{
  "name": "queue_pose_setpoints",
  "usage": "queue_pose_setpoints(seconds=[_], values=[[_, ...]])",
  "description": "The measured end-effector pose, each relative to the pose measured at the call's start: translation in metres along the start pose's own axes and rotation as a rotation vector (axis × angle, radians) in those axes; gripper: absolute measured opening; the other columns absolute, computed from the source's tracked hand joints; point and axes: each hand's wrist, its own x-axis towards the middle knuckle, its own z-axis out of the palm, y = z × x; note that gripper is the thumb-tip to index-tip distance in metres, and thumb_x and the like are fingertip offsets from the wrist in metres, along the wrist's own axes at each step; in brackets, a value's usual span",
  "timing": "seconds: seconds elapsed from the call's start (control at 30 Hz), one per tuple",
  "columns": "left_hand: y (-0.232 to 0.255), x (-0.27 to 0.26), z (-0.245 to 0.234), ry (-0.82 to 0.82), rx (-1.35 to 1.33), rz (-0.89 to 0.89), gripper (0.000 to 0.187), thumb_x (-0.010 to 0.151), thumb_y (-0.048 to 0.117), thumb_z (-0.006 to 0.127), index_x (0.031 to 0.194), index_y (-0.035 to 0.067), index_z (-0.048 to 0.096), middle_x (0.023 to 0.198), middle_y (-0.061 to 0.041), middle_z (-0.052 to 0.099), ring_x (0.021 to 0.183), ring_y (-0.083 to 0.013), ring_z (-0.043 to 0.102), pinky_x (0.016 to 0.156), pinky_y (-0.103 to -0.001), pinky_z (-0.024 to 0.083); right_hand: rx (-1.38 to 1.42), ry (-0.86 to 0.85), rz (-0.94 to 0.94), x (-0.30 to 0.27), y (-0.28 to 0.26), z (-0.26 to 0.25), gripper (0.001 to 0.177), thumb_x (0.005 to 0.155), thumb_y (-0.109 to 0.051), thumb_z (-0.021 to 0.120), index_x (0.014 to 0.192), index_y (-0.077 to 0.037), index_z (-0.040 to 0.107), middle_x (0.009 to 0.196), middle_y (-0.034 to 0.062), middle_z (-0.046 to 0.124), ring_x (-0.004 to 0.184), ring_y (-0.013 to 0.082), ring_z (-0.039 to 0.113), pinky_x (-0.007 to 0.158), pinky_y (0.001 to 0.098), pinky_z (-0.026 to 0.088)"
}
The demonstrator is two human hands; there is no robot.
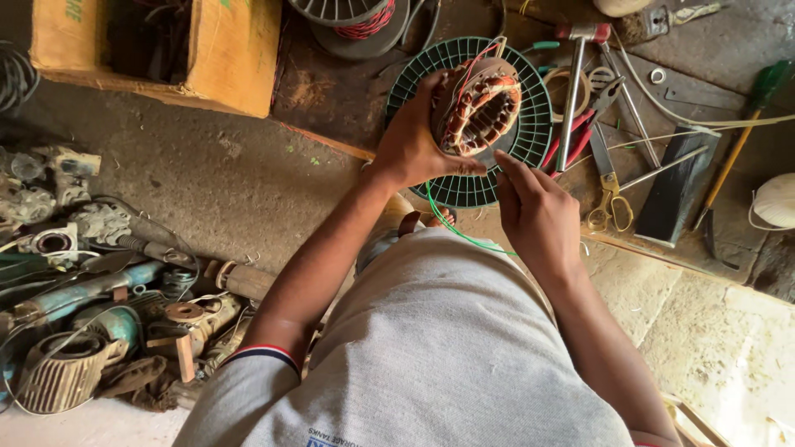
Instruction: The person repairs an electrical motor stator by hand, using a hammer to tap the windings and pliers to adjust wires. They manipulate the stator and wires, then place the stator into a fan housing.
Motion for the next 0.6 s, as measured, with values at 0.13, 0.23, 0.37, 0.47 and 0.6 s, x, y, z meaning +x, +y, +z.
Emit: queue_pose_setpoints(seconds=[0.13, 0.23, 0.37, 0.47, 0.6], values=[[0.0031, -0.0057, 0.0034, 0.02, -0.02, -0.113, 0.109, 0.071, 0.033, 0.102, 0.149, 0.0, 0.032, 0.132, -0.018, 0.067, 0.12, -0.0309, 0.071, 0.107, -0.038, 0.058, -0.018, -0.022, -0.001, 0.0029, -0.0024, 0.0067, 0.029, 0.103, -0.016, 0.066, 0.131, -0.015, 0.071, 0.091, 0.0121, 0.072, 0.071, 0.0314, 0.07, 0.062, 0.041, 0.057], [0.0002, -0.0059, 0.0061, 0.014, -0.021, -0.1, 0.107, 0.073, 0.033, 0.101, 0.149, 0.0, 0.033, 0.132, -0.017, 0.068, 0.12, -0.0296, 0.073, 0.107, -0.036, 0.058, -0.114, -0.046, 0.008, 0.0032, -0.0002, 0.0085, 0.03, 0.101, -0.018, 0.068, 0.131, -0.016, 0.072, 0.083, 0.0112, 0.069, 0.064, 0.0314, 0.068, 0.057, 0.0429, 0.055], [-0.0039, -0.0066, 0.0076, 0.018, -0.029, -0.078, 0.107, 0.075, 0.033, 0.101, 0.149, 0.0, 0.032, 0.132, -0.017, 0.067, 0.12, -0.0291, 0.072, 0.108, -0.036, 0.059, -0.159, -0.082, 0.0, 0.0037, -0.0002, 0.0069, 0.031, 0.102, -0.019, 0.068, 0.132, -0.017, 0.072, 0.079, 0.0101, 0.068, 0.059, 0.0292, 0.066, 0.053, 0.0422, 0.053], [-0.0042, -0.0075, 0.008, 0.018, -0.042, -0.113, 0.106, 0.073, 0.032, 0.101, 0.148, 0.0, 0.033, 0.132, -0.018, 0.067, 0.121, -0.03, 0.072, 0.108, -0.037, 0.058, -0.138, -0.079, -0.038, 0.0073, -0.0013, 0.0031, 0.029, 0.103, -0.02, 0.068, 0.132, -0.017, 0.072, 0.082, 0.0093, 0.069, 0.061, 0.028, 0.067, 0.055, 0.0409, 0.054], [-0.0033, -0.0078, 0.0082, 0.015, -0.038, -0.108, 0.108, 0.073, 0.031, 0.102, 0.148, 0.001, 0.032, 0.134, -0.019, 0.065, 0.123, -0.0313, 0.069, 0.109, -0.038, 0.057, -0.154, -0.08, -0.085, 0.0105, 0.0016, 0.0003, 0.029, 0.104, -0.02, 0.068, 0.133, -0.018, 0.072, 0.082, 0.0084, 0.069, 0.062, 0.0282, 0.066, 0.056, 0.041, 0.054]])
